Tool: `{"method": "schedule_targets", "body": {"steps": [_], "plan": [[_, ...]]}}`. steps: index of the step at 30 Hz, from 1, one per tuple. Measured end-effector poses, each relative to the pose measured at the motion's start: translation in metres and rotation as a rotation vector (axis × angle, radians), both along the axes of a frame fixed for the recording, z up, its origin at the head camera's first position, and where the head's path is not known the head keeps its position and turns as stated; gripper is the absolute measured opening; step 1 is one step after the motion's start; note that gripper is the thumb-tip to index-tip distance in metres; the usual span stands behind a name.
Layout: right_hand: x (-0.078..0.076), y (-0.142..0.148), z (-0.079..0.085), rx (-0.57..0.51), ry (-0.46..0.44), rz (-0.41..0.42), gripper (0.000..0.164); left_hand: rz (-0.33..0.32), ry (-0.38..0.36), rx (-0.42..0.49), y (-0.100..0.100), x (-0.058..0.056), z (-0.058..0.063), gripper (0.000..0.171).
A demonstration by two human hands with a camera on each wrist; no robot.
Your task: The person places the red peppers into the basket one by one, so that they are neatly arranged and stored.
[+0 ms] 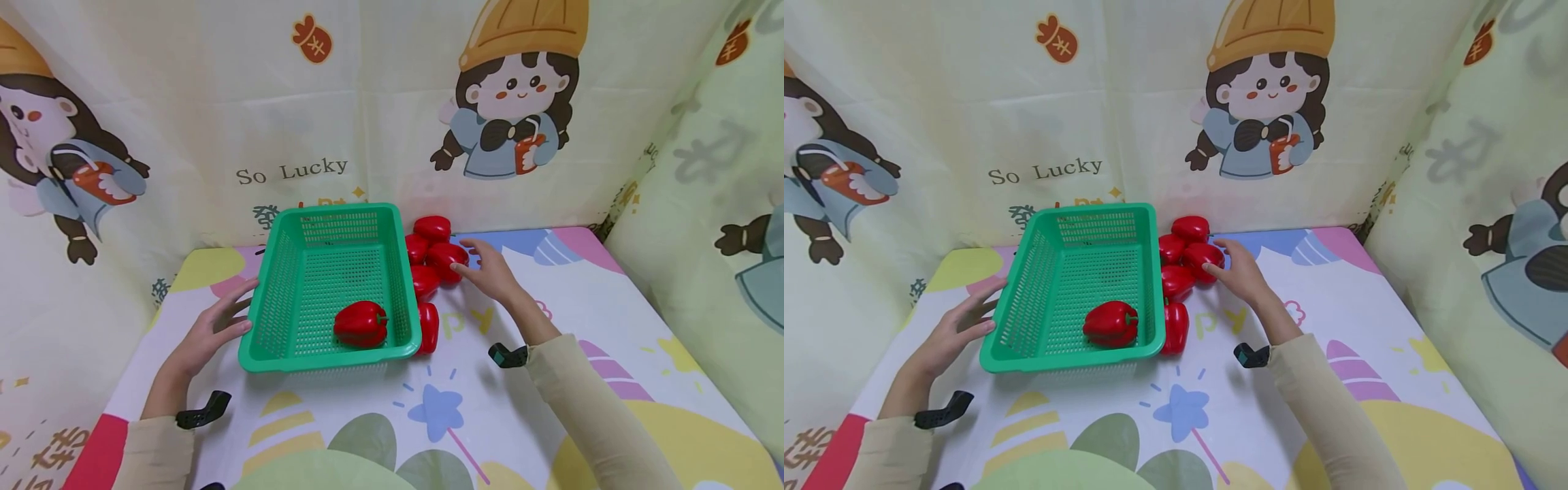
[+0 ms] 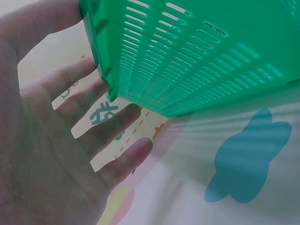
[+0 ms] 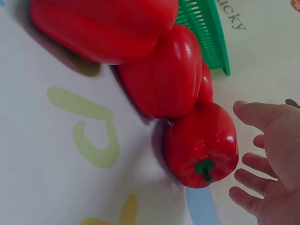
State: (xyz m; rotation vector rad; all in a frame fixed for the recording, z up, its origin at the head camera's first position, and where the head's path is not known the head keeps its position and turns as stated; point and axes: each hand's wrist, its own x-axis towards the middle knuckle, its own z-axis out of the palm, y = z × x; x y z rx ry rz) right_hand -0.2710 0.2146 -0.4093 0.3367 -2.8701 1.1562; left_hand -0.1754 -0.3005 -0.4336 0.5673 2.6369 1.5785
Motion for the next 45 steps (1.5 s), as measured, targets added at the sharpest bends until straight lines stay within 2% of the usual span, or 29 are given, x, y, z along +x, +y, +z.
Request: {"method": "schedule_targets", "body": {"steps": [18, 31, 45], "plan": [[-0.006, -0.005, -0.007, 0.024, -0.01, 0.006, 0.066, -0.001, 0.002, 0.003, 0.0, 0.001, 0.001, 0.069], [-0.011, -0.008, -0.015, 0.011, -0.051, -0.028, 0.071, 0.007, -0.001, 0.006, 0.001, 0.002, 0.0, 0.069], [-0.012, -0.01, -0.015, 0.009, -0.074, -0.042, 0.07, -0.011, -0.004, 0.012, 0.002, 0.003, 0.003, 0.068]]}}
